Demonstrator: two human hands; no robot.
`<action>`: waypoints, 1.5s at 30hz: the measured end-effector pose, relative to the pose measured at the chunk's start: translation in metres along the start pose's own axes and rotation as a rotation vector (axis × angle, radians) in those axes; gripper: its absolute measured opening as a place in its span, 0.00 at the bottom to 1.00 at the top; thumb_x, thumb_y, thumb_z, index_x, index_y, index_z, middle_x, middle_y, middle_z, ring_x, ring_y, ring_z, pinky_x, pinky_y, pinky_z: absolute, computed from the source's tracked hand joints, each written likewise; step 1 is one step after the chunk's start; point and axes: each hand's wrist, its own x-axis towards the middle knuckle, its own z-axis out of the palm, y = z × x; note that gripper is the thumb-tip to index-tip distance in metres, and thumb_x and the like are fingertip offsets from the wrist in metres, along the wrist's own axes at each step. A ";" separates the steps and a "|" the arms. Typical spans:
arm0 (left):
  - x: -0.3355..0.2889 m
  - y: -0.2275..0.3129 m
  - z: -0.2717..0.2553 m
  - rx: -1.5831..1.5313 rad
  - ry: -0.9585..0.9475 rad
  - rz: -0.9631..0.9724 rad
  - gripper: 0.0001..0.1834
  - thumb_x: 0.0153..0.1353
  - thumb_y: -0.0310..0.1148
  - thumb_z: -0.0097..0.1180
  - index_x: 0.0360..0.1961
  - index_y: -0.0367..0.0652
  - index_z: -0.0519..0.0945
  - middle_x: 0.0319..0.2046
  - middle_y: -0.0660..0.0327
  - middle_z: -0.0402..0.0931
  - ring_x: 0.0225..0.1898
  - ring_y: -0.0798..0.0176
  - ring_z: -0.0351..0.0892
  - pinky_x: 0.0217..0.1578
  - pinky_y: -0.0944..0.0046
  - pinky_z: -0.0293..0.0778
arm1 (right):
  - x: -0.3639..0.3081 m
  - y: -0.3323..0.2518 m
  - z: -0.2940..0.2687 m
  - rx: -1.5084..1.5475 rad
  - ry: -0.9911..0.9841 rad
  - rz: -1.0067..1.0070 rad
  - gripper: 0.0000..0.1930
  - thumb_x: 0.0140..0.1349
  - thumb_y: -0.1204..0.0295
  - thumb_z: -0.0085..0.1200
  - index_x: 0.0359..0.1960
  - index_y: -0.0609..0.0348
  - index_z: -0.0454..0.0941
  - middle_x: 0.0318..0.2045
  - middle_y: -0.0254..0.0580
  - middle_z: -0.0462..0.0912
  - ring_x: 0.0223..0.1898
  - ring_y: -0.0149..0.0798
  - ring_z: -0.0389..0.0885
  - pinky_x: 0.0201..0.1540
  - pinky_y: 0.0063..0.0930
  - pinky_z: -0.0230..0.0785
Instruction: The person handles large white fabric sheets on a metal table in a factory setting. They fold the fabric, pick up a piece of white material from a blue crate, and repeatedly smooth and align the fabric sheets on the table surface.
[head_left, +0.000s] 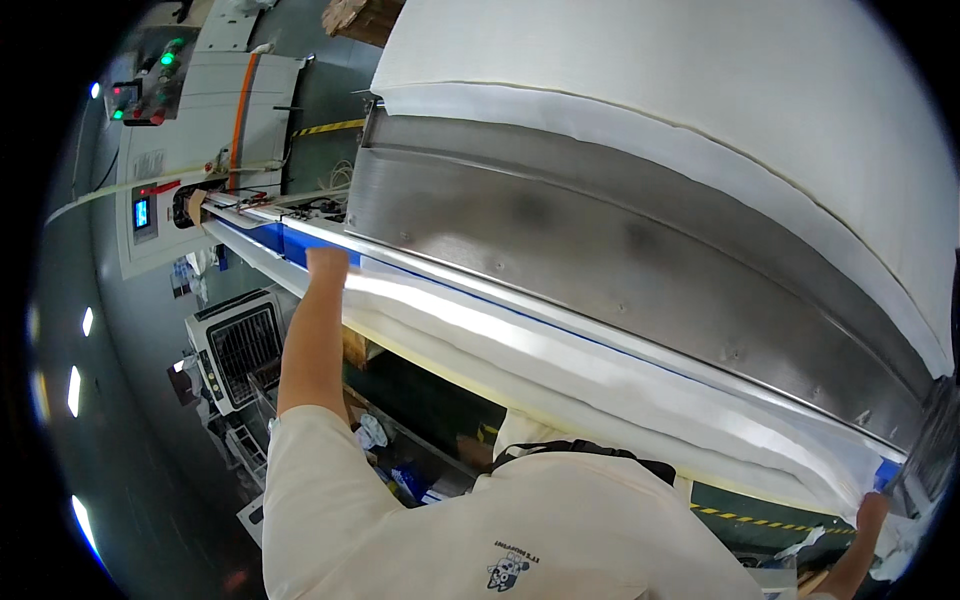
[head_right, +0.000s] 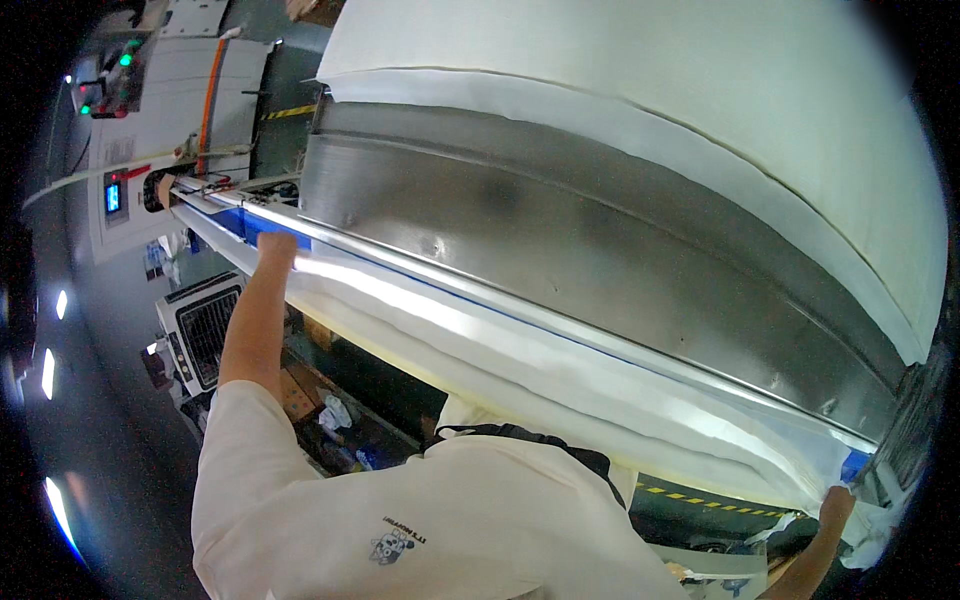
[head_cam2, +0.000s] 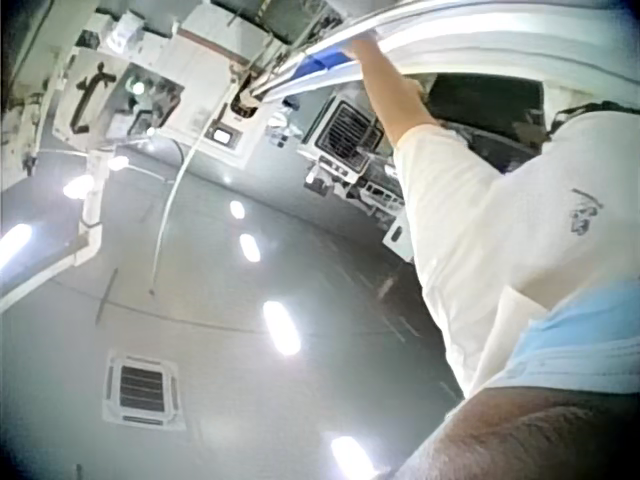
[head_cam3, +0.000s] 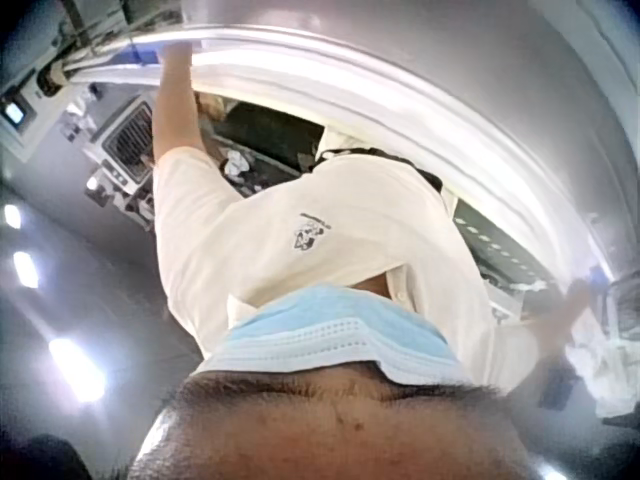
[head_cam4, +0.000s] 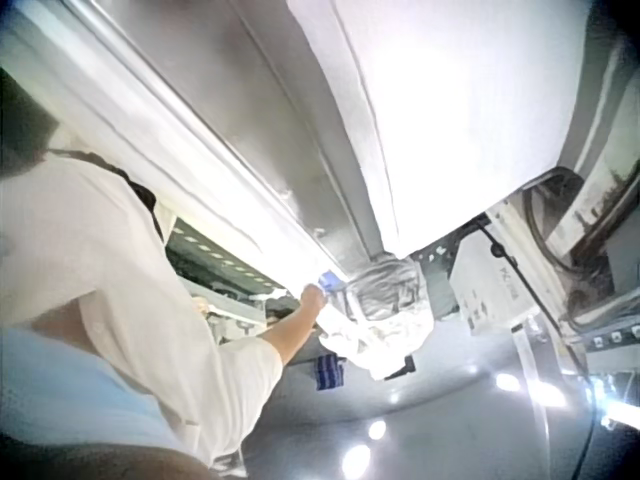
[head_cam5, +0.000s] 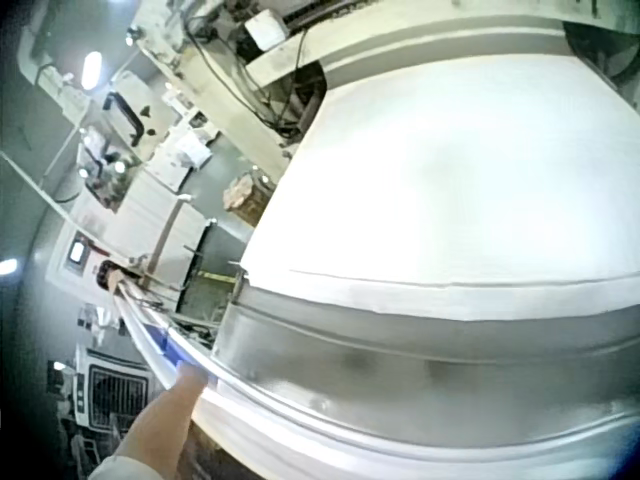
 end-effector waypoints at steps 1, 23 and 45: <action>-0.001 -0.007 -0.016 -0.030 -0.006 -0.081 0.14 0.61 0.36 0.48 0.42 0.50 0.83 0.43 0.60 0.81 0.45 0.55 0.81 0.46 0.53 0.74 | -0.001 -0.005 -0.003 0.025 -0.083 0.041 0.08 0.59 0.72 0.48 0.31 0.54 0.81 0.34 0.42 0.81 0.41 0.46 0.79 0.49 0.44 0.67; -0.039 0.090 -0.117 -0.345 0.449 0.230 0.09 0.57 0.32 0.51 0.37 0.41 0.78 0.35 0.51 0.78 0.39 0.45 0.78 0.39 0.49 0.74 | -0.013 -0.032 -0.105 0.418 -0.012 -0.067 0.17 0.47 0.61 0.59 0.38 0.55 0.79 0.38 0.46 0.82 0.43 0.52 0.80 0.44 0.45 0.72; 0.045 0.127 -0.109 -0.700 0.971 0.075 0.21 0.62 0.44 0.49 0.51 0.42 0.73 0.49 0.50 0.73 0.52 0.48 0.71 0.53 0.48 0.65 | -0.043 -0.179 -0.264 0.648 0.467 -0.225 0.09 0.59 0.64 0.52 0.32 0.57 0.76 0.33 0.48 0.80 0.36 0.53 0.79 0.37 0.46 0.71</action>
